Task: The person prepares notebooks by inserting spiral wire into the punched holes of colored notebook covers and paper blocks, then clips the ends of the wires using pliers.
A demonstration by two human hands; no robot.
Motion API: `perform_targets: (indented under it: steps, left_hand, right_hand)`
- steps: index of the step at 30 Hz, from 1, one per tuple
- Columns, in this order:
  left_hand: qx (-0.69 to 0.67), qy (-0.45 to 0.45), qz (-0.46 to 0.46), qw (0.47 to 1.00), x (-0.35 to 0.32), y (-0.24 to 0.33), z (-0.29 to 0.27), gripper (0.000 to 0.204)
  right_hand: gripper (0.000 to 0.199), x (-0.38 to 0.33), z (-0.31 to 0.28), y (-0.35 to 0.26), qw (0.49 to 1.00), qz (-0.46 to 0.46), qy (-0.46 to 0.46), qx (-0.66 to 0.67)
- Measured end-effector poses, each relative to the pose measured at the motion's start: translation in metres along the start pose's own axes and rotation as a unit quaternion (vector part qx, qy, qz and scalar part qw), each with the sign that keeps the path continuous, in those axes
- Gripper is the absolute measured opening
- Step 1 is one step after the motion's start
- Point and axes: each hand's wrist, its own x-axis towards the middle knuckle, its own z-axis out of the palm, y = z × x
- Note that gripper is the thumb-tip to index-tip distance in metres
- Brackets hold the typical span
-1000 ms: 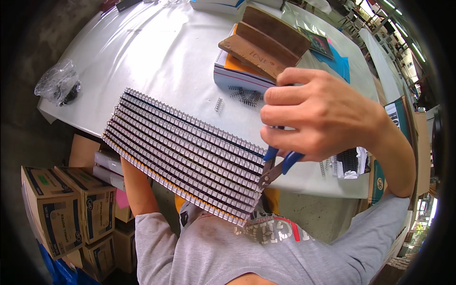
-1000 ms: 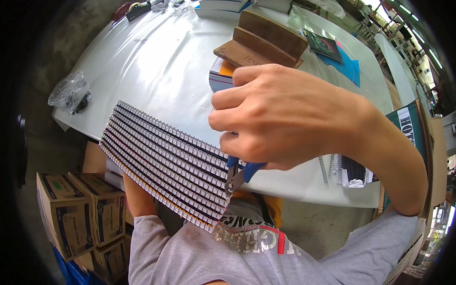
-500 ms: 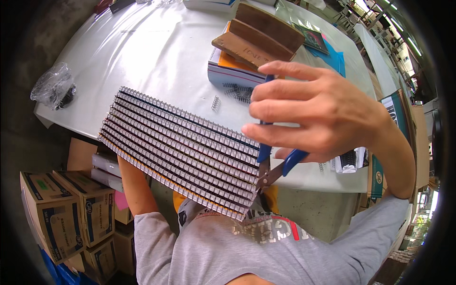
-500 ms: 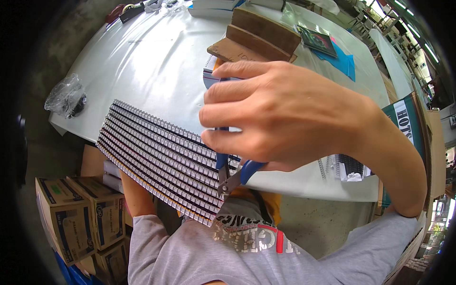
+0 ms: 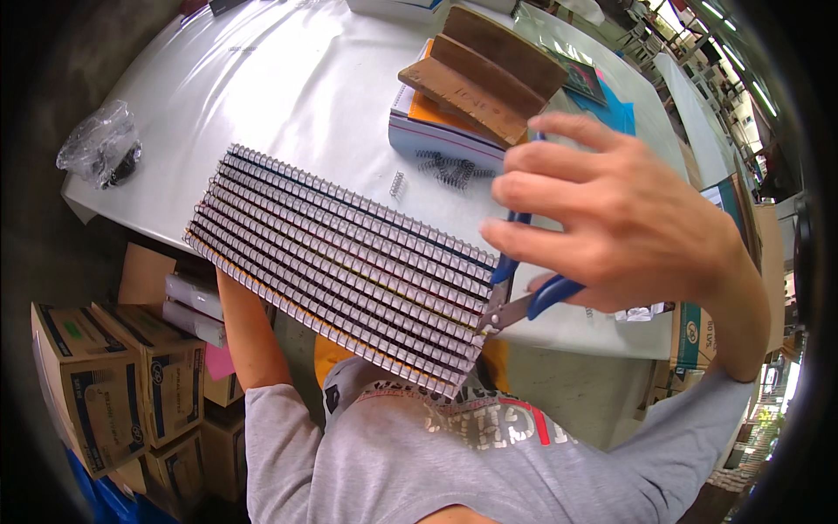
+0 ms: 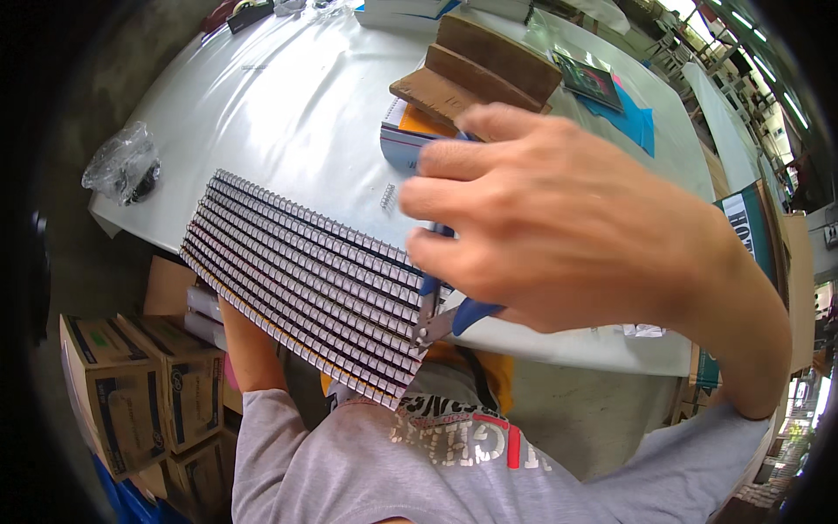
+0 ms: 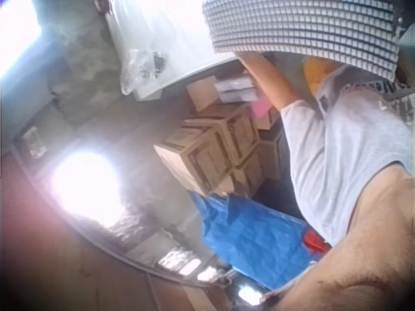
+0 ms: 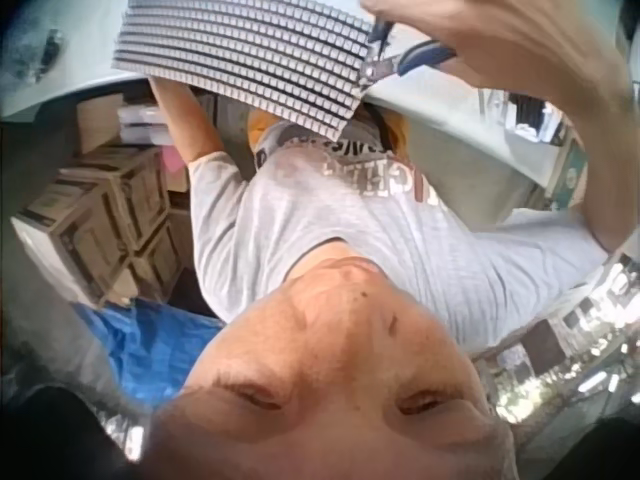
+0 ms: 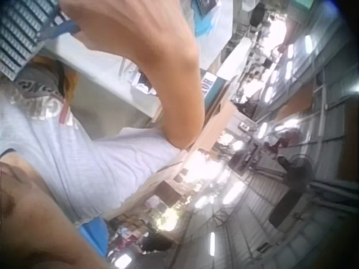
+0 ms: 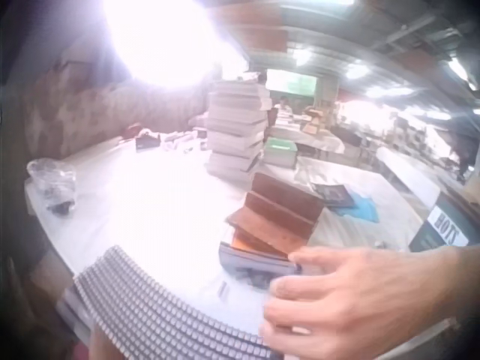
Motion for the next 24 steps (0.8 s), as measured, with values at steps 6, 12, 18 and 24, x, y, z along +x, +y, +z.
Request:
perform_targets:
  steps: [6, 12, 18, 24]
  left_hand:
    - [0.415, -0.041, 0.014, 0.909, -0.007, 0.024, -0.005, 0.056]
    - [-0.277, -0.031, -0.042, 0.960, -0.008, -0.044, 0.023, 0.057]
    - [-0.837, -0.060, -0.169, 0.516, -0.005, -0.041, 0.029, 0.059]
    - [-0.684, -0.089, 0.034, 0.723, -0.004, -0.040, 0.037, 0.062]
  right_hand:
    - [0.025, 0.007, 0.021, -0.005, 0.956, -0.125, 0.258, -0.057]
    - [0.021, 0.010, -0.013, -0.014, 0.997, -0.080, 0.002, -0.019]
    - [0.026, 0.013, -0.023, -0.012, 0.929, 0.141, -0.281, 0.194]
    - [0.035, 0.003, 0.012, -0.005, 0.983, -0.083, 0.161, -0.033]
